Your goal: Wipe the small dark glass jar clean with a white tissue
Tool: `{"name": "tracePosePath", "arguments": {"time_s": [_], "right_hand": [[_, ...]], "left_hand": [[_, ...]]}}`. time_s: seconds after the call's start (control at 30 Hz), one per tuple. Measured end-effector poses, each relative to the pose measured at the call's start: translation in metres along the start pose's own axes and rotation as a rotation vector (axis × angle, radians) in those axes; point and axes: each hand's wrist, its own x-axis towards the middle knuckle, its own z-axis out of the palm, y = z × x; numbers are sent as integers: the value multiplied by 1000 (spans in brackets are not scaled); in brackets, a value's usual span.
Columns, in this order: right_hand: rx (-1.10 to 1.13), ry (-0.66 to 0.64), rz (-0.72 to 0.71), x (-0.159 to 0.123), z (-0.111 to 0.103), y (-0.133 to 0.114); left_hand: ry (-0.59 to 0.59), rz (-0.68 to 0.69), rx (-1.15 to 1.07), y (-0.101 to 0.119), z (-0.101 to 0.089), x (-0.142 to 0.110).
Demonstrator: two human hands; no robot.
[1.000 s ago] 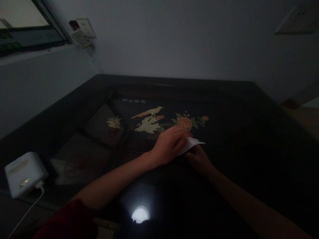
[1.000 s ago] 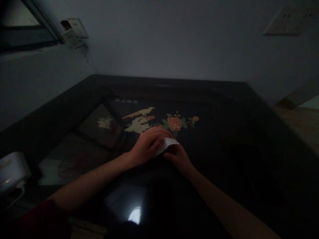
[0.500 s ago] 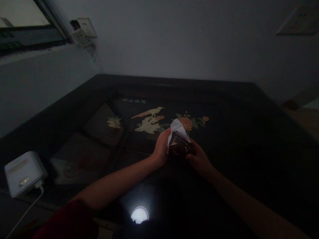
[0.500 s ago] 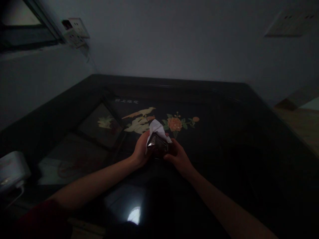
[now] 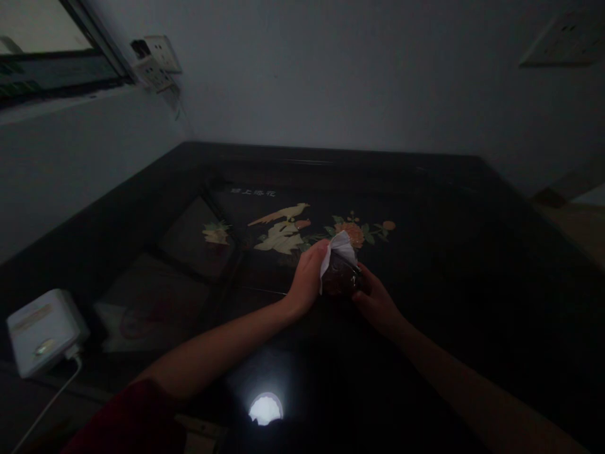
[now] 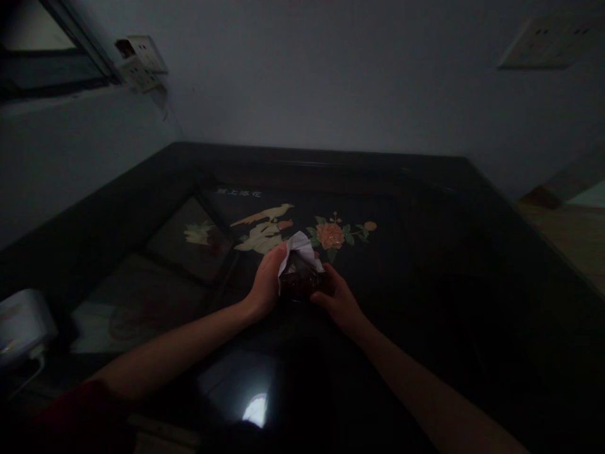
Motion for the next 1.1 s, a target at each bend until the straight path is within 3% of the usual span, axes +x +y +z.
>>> {"name": "tracePosePath", "arguments": {"time_s": [0.1,0.3,0.5,0.67,0.87,1.1], "right_hand": [[8,-10,-24,0,-1,2],[-38,-3,-13,1,1,-1],[-3,-3,-12,1,1,3],[44,-11,-12,1,2,2],[76,9,27,0,1,2],[105,-29,14,1,2,1]], "left_hand": [[-129,111,181,11,-2,-1],[-427,481,643,26,-5,-2],[-488,539,732,31,-4,-1],[-379,407,555,27,-3,2],[-132,55,138,12,-1,5],[5,-290,-248,3,6,5]]}}
